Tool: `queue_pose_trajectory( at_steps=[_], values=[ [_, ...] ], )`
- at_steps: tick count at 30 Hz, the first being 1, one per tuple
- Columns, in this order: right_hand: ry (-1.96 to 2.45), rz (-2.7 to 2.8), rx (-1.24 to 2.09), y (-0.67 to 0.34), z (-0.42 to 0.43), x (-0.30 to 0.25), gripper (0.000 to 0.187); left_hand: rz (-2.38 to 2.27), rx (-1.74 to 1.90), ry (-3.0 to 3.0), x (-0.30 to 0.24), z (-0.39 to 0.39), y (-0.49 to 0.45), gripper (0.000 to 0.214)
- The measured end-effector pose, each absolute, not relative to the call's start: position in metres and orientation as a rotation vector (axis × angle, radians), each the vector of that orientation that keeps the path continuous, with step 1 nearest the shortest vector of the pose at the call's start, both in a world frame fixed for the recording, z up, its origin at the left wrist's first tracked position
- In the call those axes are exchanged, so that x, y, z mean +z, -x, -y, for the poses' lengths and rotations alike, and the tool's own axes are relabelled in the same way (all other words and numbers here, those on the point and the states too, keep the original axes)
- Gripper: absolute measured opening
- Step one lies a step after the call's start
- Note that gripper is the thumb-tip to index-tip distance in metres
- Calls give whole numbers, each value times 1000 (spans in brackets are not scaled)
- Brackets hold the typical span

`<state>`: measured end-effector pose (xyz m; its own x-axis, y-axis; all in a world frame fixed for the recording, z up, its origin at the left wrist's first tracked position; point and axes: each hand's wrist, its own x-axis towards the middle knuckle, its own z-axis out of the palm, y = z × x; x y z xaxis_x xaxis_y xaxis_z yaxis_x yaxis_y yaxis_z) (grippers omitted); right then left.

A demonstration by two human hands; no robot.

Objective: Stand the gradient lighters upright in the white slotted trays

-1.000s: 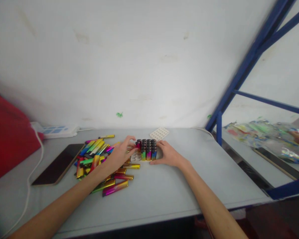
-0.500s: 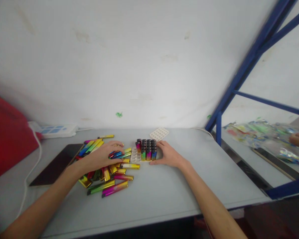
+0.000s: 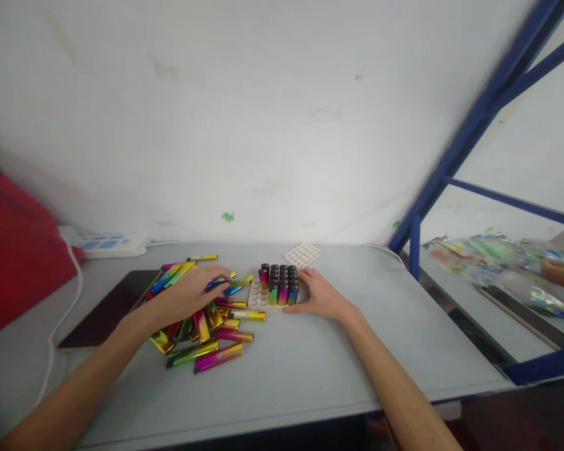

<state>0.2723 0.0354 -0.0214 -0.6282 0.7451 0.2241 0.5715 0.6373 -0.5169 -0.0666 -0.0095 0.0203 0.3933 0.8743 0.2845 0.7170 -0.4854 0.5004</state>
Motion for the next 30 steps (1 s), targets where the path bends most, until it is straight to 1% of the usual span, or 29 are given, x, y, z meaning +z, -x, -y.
queue_pose_trajectory(
  at_steps=[3,6,10,13,17,20,23,27,30],
  values=[
    [1038,2439,567,-273,-36,-22,87,-1437,896,-2179,36,14,64,27],
    [1055,2444,555,-272,-36,-22,85,-1385,1117,-1973,46,17,59,31],
    [1065,2443,538,-272,-36,-22,81,-1322,1233,-1720,47,18,48,37],
    [1056,2440,531,-271,-36,-21,78,-1285,1204,-1716,39,18,35,40],
    [1032,2441,538,-270,-34,-19,76,-1196,1036,-1807,26,21,14,39],
    [1039,2441,538,-270,-34,-19,74,-1208,1032,-1853,19,22,6,38],
    [1038,2442,535,-270,-35,-19,75,-1211,1047,-1829,17,20,6,37],
    [1035,2443,544,-270,-35,-20,81,-1081,1129,-1510,20,19,9,38],
    [1033,2443,550,-270,-35,-19,79,-962,1138,-1228,21,19,10,38]
  ],
)
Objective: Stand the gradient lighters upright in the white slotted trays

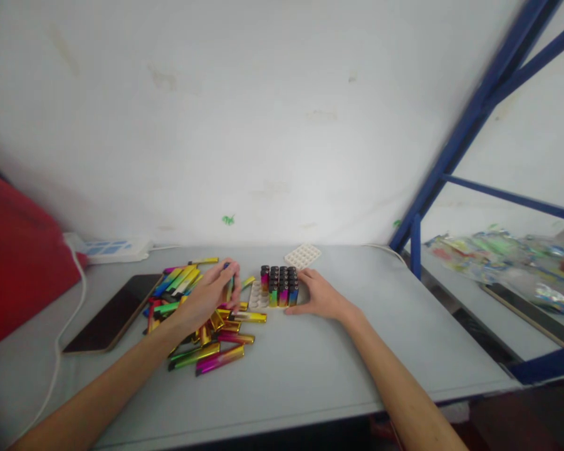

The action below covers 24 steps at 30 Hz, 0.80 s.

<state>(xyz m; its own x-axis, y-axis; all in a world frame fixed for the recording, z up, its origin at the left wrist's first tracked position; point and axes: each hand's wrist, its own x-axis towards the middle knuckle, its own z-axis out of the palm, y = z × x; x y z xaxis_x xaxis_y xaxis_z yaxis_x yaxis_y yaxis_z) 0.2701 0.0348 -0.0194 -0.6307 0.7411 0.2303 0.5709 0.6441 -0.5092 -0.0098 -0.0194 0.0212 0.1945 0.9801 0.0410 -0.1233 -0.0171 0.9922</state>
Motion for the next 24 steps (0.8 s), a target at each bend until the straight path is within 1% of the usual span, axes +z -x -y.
queue_pose_trajectory(
  at_steps=[7,15,20,24],
  values=[
    [1030,2444,536,-271,-36,-20,73,-905,1015,-878,20,19,14,48],
    [1041,2447,553,-271,-35,-20,78,-782,989,-889,23,24,10,42],
    [1053,2440,545,-271,-35,-20,73,-772,1009,-908,21,23,10,43],
    [1061,2444,534,-270,-35,-19,70,-757,1013,-915,18,22,10,40]
  ],
)
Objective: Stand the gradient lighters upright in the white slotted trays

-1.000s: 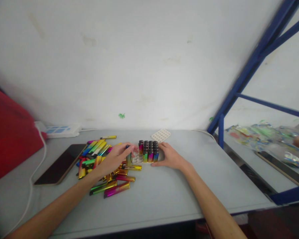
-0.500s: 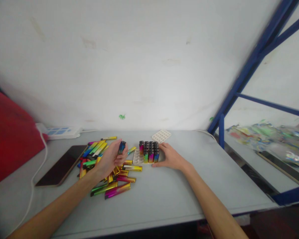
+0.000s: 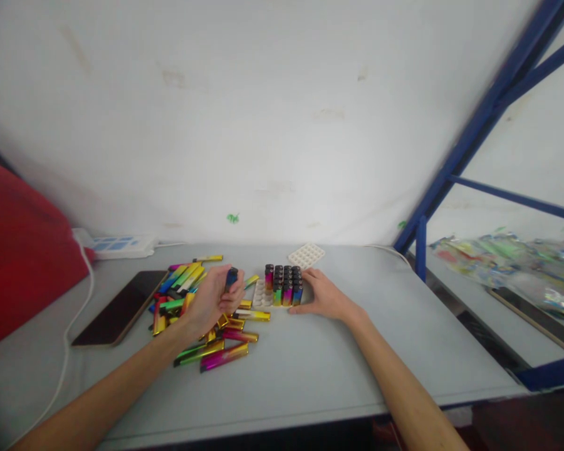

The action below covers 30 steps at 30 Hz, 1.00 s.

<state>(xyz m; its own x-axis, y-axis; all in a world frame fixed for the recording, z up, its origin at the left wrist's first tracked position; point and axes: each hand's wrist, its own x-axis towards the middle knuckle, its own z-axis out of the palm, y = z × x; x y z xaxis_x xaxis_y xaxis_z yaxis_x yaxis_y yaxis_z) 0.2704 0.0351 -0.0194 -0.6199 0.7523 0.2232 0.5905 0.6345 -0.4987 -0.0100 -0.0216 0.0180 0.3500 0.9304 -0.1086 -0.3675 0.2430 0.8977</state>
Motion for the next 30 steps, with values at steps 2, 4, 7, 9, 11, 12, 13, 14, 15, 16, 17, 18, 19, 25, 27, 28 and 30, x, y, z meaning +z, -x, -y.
queue_pose_trajectory(
  at_steps=[2,4,7,9,11,12,13,14,15,16,17,18,19,25,27,28,30],
  values=[
    [1055,2449,533,-270,-35,-19,70,-768,1014,-917,17,21,10,39],
    [1044,2450,535,-270,-35,-19,69,-776,1018,-921,18,22,10,39],
    [1037,2447,534,-270,-35,-19,70,-780,1030,-931,20,24,9,41],
    [1037,2447,530,-271,-35,-19,69,-807,1048,-957,21,26,7,43],
    [1043,2451,527,-271,-35,-19,68,-883,1076,-998,22,27,5,43],
    [1046,2452,525,-271,-35,-19,68,-930,1094,-1019,21,27,3,42],
    [1049,2452,526,-270,-35,-19,68,-973,1116,-1040,19,27,2,41],
    [1049,2452,526,-270,-35,-19,68,-1010,1137,-1059,18,27,1,41],
    [1046,2453,527,-270,-35,-18,68,-1036,1156,-1074,15,27,0,40],
    [1041,2454,529,-270,-35,-18,68,-1055,1176,-1091,13,26,0,39],
    [1038,2456,531,-270,-35,-18,68,-1072,1195,-1109,11,25,0,38],
    [1039,2457,533,-270,-35,-18,68,-1086,1206,-1127,9,24,0,37],
    [1042,2457,535,-270,-35,-18,68,-1097,1211,-1143,8,24,0,36],
    [1056,2443,532,-270,-35,-18,68,-1116,1206,-1185,11,27,0,36],
    [1054,2444,532,-270,-35,-19,68,-1113,1146,-1152,14,29,-1,36],
    [1051,2445,533,-270,-35,-19,68,-1099,1111,-1136,16,29,-1,36],
    [1049,2444,541,-270,-35,-19,71,-1047,1066,-1134,17,30,0,34]
  ],
)
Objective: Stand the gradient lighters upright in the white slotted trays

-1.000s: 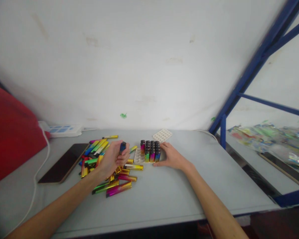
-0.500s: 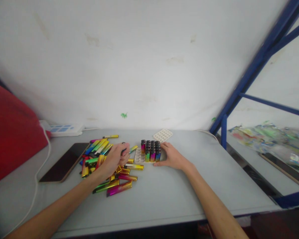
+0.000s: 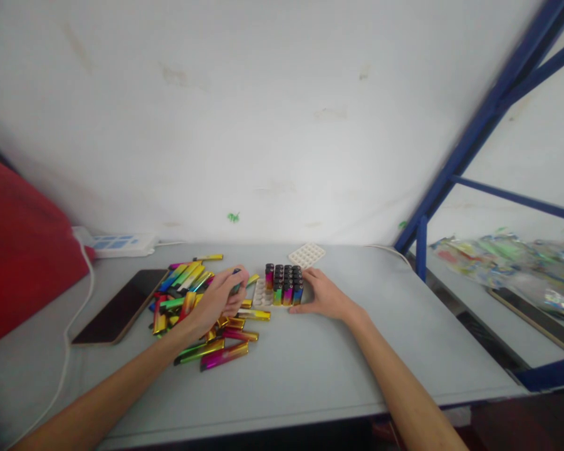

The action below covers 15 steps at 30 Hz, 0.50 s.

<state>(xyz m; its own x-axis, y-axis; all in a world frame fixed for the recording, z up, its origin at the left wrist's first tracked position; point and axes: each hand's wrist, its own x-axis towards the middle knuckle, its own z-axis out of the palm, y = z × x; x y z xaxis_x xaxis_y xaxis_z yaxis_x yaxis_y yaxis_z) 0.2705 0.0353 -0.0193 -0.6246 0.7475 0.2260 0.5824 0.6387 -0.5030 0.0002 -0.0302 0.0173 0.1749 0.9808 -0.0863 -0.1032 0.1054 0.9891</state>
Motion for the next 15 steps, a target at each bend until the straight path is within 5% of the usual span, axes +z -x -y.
queue_pose_trajectory(
  at_steps=[15],
  values=[
    [1023,2436,537,-271,-36,-21,77,-1085,1190,-1496,18,26,0,31]
  ],
)
